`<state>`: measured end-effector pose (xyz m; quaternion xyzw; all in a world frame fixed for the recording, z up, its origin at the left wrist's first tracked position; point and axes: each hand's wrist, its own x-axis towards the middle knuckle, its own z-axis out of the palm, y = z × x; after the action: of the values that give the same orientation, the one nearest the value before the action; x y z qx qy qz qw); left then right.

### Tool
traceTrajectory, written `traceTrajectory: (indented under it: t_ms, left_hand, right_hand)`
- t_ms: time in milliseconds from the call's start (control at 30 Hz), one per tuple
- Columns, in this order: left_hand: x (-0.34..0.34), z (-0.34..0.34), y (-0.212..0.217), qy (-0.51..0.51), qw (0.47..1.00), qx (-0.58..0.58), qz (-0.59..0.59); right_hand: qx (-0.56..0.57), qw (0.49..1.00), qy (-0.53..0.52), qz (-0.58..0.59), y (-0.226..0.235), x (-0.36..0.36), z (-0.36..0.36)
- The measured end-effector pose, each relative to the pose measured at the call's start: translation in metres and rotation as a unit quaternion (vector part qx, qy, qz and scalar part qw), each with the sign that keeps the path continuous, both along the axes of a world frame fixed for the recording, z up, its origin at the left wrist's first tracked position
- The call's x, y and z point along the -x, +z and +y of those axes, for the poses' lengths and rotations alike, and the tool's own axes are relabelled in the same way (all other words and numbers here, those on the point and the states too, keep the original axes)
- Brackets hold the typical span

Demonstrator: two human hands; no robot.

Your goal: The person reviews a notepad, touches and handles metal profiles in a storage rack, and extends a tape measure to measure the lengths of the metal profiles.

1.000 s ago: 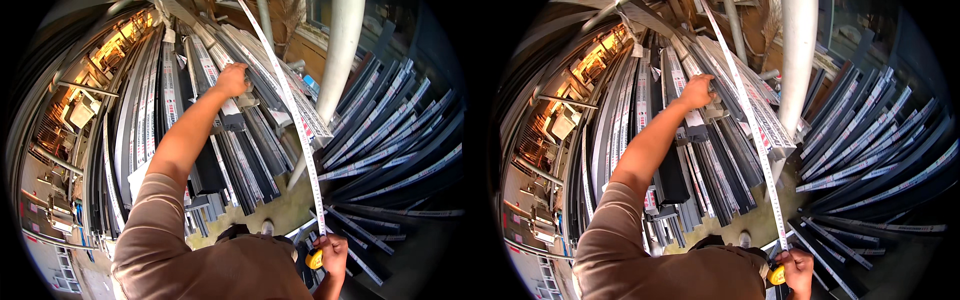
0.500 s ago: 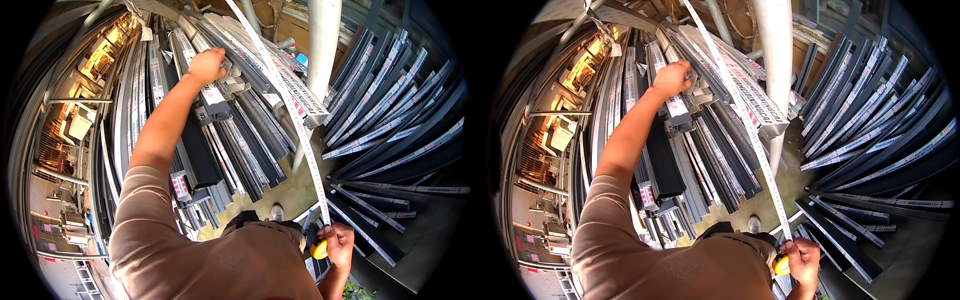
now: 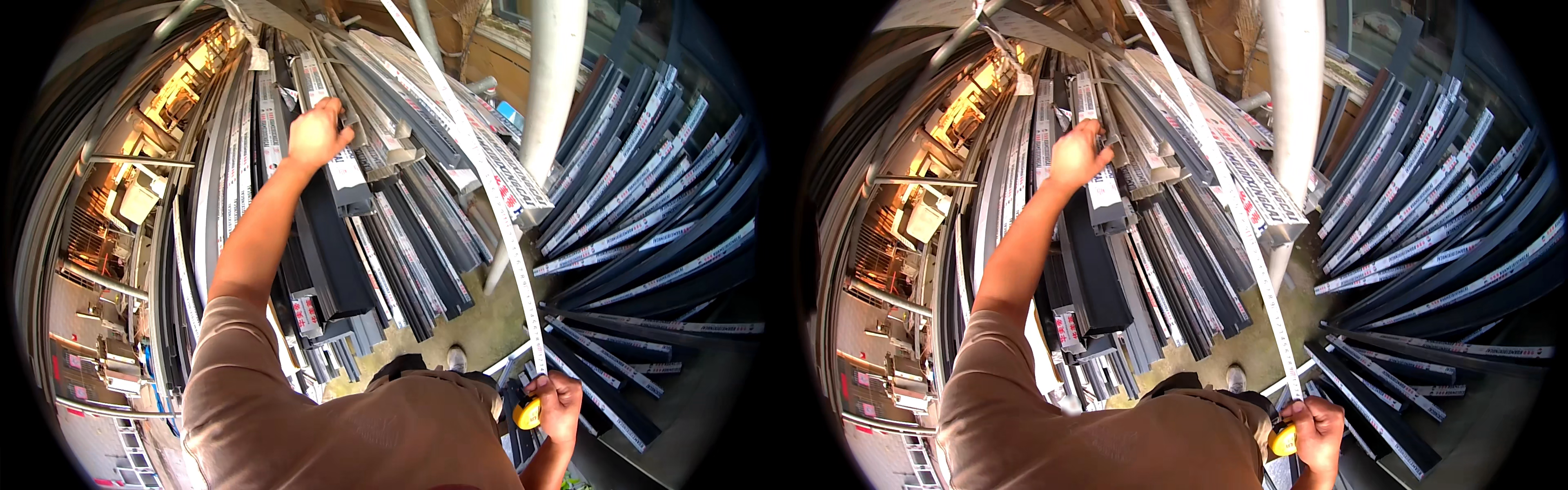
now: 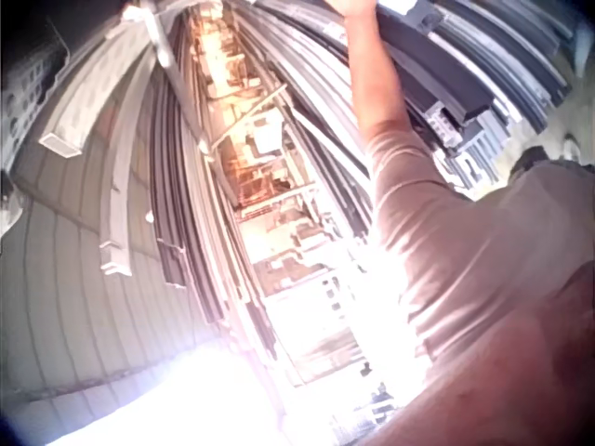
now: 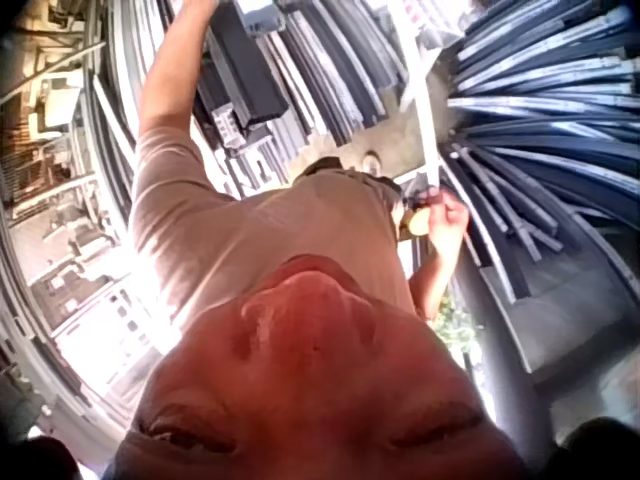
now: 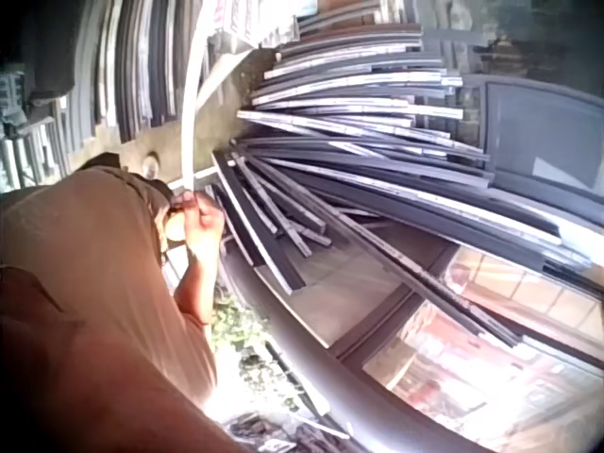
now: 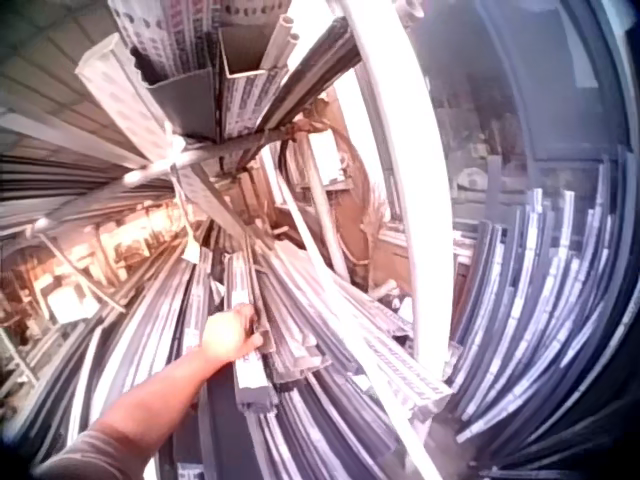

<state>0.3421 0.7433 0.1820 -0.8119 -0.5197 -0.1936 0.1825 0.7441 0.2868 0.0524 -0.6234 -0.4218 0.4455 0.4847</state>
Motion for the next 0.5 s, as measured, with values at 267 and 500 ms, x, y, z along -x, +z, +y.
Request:
traceTrajectory:
  t_ms: [267, 500]
  left_hand:
    - [-0.0051, -0.0072, -0.0093, 0.048, 0.998, -0.017, -0.029]
    - [-0.0008, -0.0058, -0.0050, 0.009, 1.000, -0.002, -0.019]
  right_hand:
    - [-0.014, 1.000, -0.003, -0.023, -0.0013, 0.0036, 0.0067]
    - [-0.028, 0.999, -0.002, -0.035, -0.0048, 0.0013, -0.0003]
